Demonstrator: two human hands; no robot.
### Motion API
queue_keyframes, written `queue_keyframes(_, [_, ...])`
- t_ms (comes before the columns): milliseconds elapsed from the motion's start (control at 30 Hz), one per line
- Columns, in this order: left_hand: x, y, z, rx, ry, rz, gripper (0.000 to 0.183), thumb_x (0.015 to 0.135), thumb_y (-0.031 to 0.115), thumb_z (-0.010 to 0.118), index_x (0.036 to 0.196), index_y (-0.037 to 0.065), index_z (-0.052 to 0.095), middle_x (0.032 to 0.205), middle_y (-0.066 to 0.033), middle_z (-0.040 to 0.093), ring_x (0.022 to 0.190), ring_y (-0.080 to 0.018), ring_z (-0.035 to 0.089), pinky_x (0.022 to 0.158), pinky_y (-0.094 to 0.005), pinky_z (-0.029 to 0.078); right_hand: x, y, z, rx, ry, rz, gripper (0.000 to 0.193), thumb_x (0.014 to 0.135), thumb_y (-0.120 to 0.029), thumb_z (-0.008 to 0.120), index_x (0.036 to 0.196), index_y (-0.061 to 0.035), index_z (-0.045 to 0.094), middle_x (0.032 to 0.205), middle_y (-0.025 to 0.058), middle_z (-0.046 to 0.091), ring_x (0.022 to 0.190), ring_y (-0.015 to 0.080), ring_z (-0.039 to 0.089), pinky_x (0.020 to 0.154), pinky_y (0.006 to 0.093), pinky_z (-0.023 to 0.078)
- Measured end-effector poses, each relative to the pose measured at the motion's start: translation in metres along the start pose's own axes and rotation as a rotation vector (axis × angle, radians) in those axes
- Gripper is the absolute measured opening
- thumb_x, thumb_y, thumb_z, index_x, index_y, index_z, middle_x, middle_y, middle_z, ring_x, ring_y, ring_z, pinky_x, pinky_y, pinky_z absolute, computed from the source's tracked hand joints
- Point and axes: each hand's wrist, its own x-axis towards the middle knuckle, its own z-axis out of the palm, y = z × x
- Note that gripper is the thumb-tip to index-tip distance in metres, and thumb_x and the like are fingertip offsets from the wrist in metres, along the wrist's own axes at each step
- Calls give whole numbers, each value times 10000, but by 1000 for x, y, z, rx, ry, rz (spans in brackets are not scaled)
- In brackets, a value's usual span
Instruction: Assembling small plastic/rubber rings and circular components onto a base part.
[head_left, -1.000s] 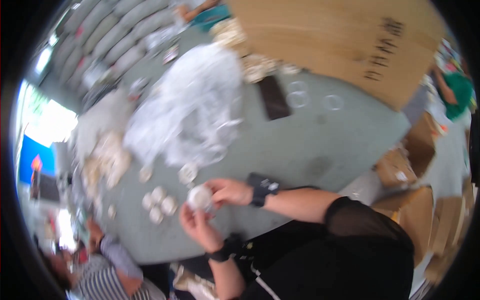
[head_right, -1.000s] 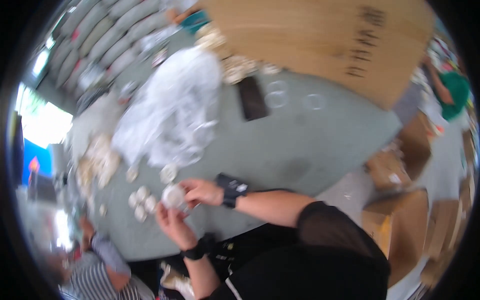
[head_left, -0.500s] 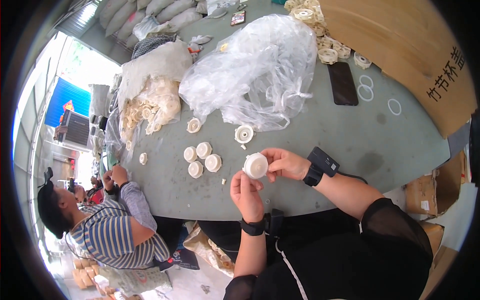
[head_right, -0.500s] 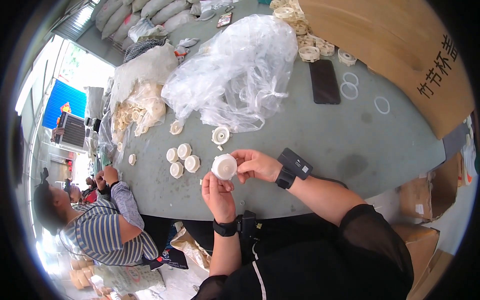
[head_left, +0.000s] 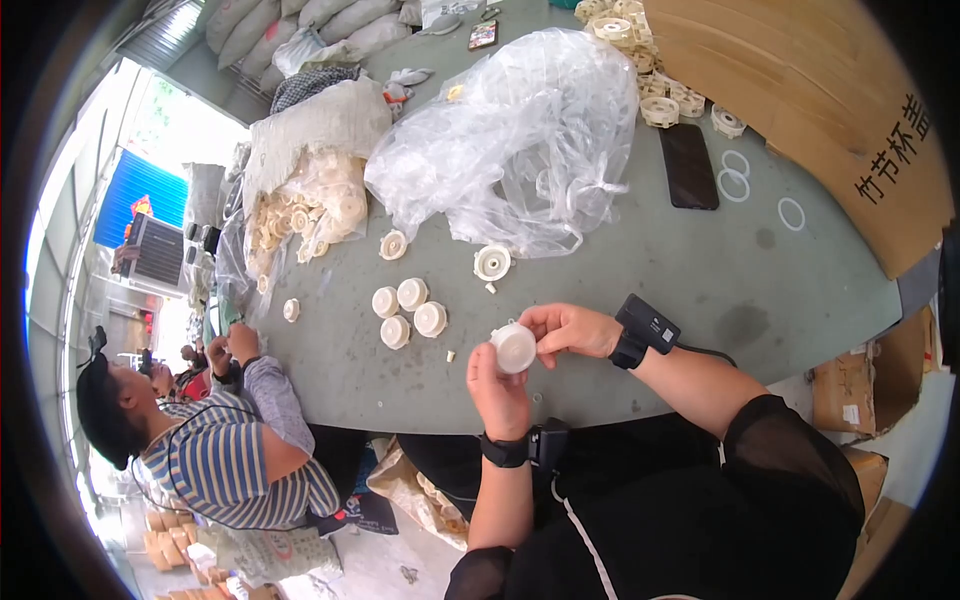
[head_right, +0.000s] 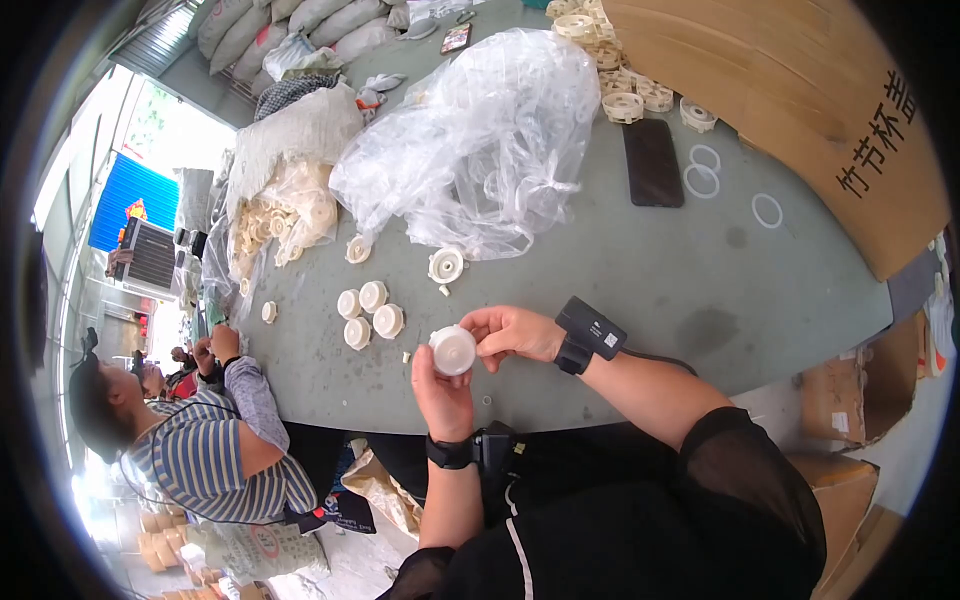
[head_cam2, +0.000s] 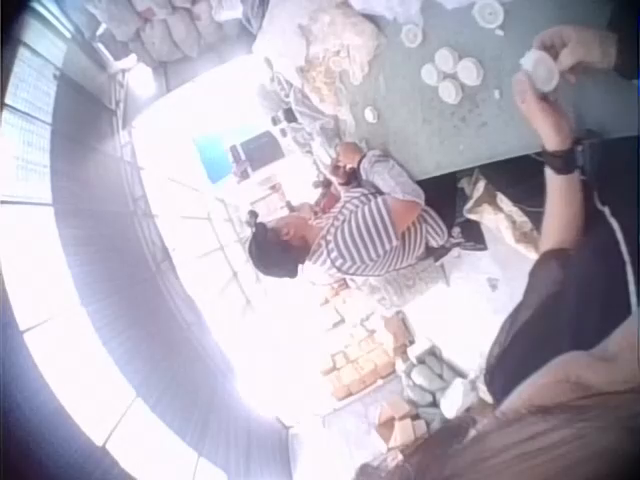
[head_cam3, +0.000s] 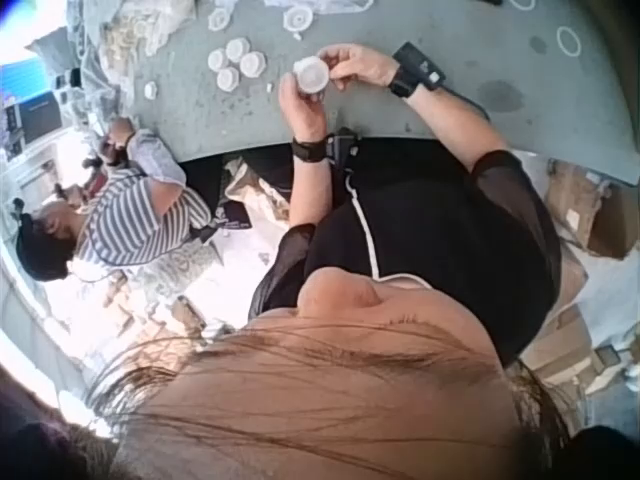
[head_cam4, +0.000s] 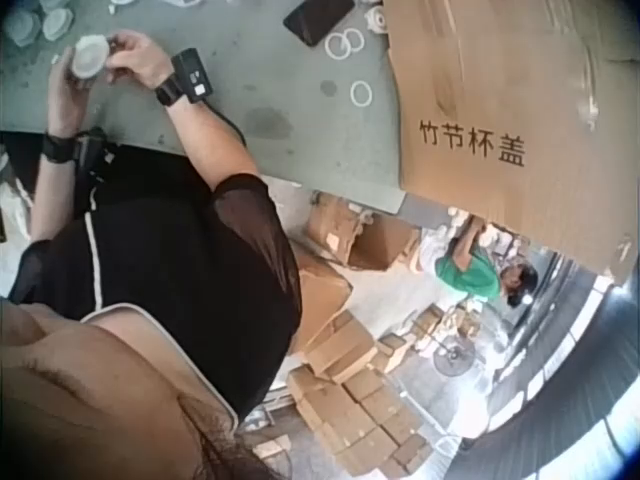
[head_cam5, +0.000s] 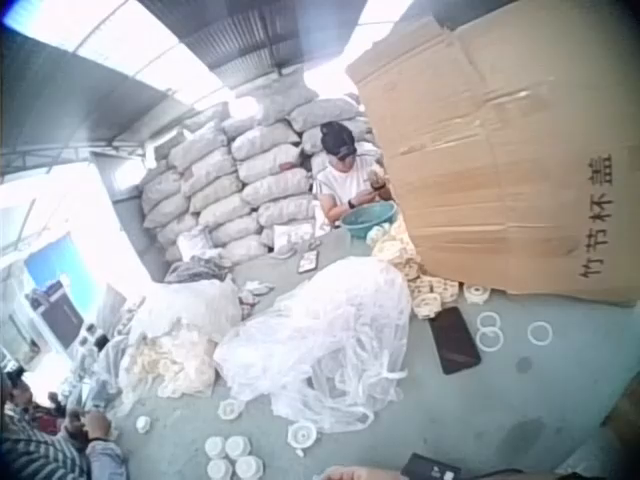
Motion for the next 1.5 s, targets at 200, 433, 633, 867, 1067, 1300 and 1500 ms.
queue_keyframes(200, [-1,53,-63,217,356,353,239,896,332,439,850,116,531,759,-5,591,641,-89,580,454,-188,398,-3,-6,0,70,193,-15,273,824,-119,491,1081,-27,507,964,93,586,634,108,552,631,250,474])
queue_keyframes(433, [-60,98,-237,916,637,263,301,847,254,537,670,11,543,620,-33,558,552,-81,471,515,-218,375,-7,-8,-15,340,319,-152,238,833,-156,474,1035,-48,535,900,78,598,632,126,546,619,267,457])
queue_keyframes(633, [-70,90,-263,1351,584,346,178,745,134,626,799,-18,549,758,-93,570,633,-159,530,598,-267,435,0,-4,-18,382,323,-152,242,828,-171,487,1026,-41,535,860,73,601,630,139,545,634,275,450])
queue_keyframes(867, [40,91,-99,1521,-13,559,194,727,132,621,867,17,551,799,-109,552,726,-214,536,637,-313,441,-2,-4,-21,335,358,-159,233,813,-136,485,1016,-34,535,874,92,600,636,148,552,631,295,459])
queue_keyframes(1067, [94,69,-66,1904,-46,535,400,685,330,636,927,26,541,871,-144,572,813,-294,560,669,-391,451,1,-7,-14,339,291,-146,227,809,-97,453,1014,-28,523,885,94,587,643,139,546,631,286,450])
queue_keyframes(1300, [67,58,-14,1493,-140,586,412,626,141,692,979,8,527,878,-139,556,770,-281,545,673,-356,445,1,-11,-6,130,381,-143,267,834,-206,524,1035,-30,535,905,60,584,647,79,542,639,232,457])
queue_keyframes(1500, [38,21,24,1328,-438,845,409,625,35,681,994,8,508,898,-109,533,754,-202,527,667,-297,440,2,-5,-16,-80,385,-194,204,843,-178,531,995,-42,527,828,3,573,639,61,524,595,204,437])
